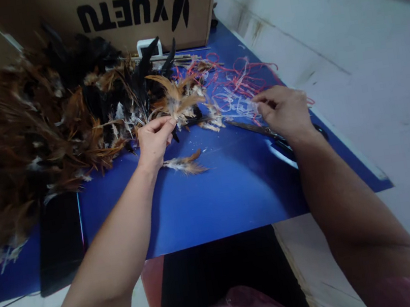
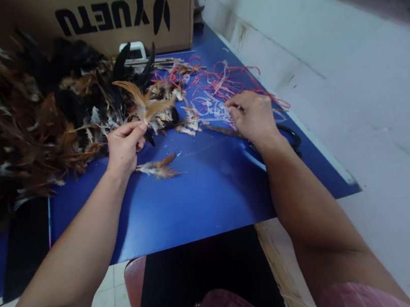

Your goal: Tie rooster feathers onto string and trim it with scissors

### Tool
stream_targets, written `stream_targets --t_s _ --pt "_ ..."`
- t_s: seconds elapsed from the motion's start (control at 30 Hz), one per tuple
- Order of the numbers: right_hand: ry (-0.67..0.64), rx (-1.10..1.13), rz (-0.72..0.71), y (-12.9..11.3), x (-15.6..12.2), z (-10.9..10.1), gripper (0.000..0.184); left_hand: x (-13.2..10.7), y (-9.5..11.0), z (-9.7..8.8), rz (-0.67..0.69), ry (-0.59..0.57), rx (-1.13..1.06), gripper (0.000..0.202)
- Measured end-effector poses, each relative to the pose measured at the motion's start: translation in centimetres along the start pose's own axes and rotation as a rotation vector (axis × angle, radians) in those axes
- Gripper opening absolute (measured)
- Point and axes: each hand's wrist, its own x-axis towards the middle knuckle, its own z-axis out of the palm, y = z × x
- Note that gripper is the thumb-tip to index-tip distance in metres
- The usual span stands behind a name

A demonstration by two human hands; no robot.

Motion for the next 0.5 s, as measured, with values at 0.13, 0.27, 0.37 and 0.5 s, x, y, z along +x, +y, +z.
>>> stream_targets --t_s 0.13,0.27,0.37,0.5 --pt "0.004 -0.036 -0.060 0.08 0.13 -0.15 0.021 0.15 -0.15 0.02 -0.002 0.007 0.006 0.015" --pt "0.022 -0.010 -0.049 0.28 0.00 -0.06 0.028 0.19 -0.13 0.07 -0.005 0.015 0.014 0.014" --pt "0.061 0.003 -0.020 0.50 -0.13 0.02 0.034 0.14 -0.09 0.08 -0.022 0.018 0.019 0.013" --pt "0.102 0.001 0.003 0.49 -0.24 0.01 0.028 0.07 -0.09 0.04 -0.016 0.011 0.000 0.013"
